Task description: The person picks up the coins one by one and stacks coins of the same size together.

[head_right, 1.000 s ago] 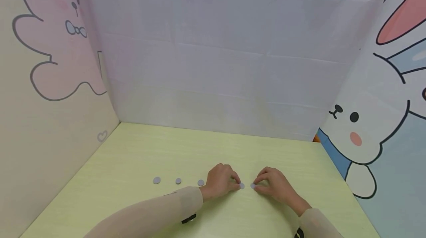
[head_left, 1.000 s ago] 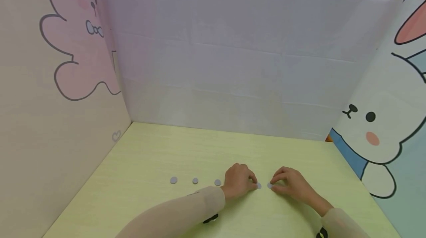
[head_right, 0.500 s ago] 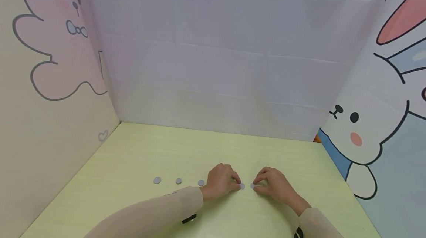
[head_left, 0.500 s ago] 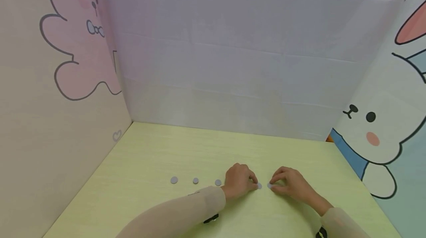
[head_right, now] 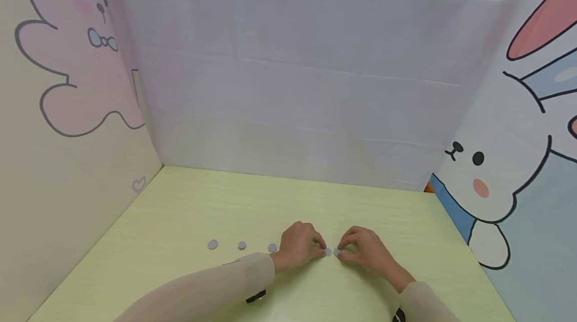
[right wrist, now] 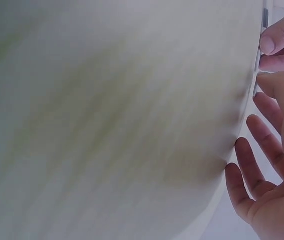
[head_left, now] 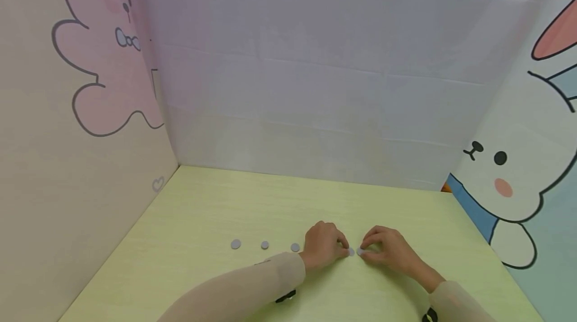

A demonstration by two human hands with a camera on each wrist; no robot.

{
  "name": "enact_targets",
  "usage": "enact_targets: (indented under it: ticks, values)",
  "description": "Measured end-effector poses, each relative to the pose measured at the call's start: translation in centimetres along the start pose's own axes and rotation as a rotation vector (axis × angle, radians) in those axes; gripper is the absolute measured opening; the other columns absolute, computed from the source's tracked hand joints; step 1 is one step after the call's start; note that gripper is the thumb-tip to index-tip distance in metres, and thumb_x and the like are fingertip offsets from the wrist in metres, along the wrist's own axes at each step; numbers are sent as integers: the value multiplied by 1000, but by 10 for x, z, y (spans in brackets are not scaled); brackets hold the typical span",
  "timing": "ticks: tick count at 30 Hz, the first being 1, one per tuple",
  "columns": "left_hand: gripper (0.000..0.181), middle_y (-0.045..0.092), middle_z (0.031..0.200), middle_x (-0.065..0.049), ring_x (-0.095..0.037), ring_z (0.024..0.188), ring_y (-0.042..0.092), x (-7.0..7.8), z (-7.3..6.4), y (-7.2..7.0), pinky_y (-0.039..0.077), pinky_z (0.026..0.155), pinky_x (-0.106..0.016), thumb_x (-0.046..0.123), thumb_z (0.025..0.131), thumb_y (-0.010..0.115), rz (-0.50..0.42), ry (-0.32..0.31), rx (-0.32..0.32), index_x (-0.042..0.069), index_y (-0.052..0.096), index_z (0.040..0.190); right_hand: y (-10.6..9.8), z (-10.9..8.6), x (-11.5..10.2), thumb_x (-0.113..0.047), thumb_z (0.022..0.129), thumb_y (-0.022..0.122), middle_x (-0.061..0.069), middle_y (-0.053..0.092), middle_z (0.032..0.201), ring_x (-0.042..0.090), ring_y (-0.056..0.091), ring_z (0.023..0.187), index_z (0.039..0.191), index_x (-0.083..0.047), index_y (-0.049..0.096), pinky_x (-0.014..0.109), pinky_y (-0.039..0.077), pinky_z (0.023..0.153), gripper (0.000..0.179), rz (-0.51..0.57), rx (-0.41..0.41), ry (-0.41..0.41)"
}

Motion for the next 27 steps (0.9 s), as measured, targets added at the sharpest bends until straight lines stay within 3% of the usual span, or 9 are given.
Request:
enact_targets:
  ticks: [13, 27]
  values:
    - [8, 71, 89, 16, -5, 82, 55, 0, 0, 0, 41, 69, -19, 38, 82, 93, 14, 12, 16, 34, 86, 80, 12, 12, -6, -23, 88, 90, -8, 73, 97, 10, 67, 89, 87, -21, 83, 31, 56, 78, 7, -11, -30, 35]
    - [8, 73, 89, 15, -4, 78, 53, 4, -3, -8, 39, 68, -19, 35, 82, 94, 7, 21, 7, 32, 87, 83, 14, 17, -12, -19, 87, 90, -8, 73, 96, 12, 69, 88, 87, -24, 83, 35, 57, 78, 9, 4, -39, 7]
Point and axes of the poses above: each hand's wrist, its own z-axis towards the middle knuckle, its own y-axis out of the palm, x = y × z, the point moved 7 cm from there along z, towards the middle knuckle
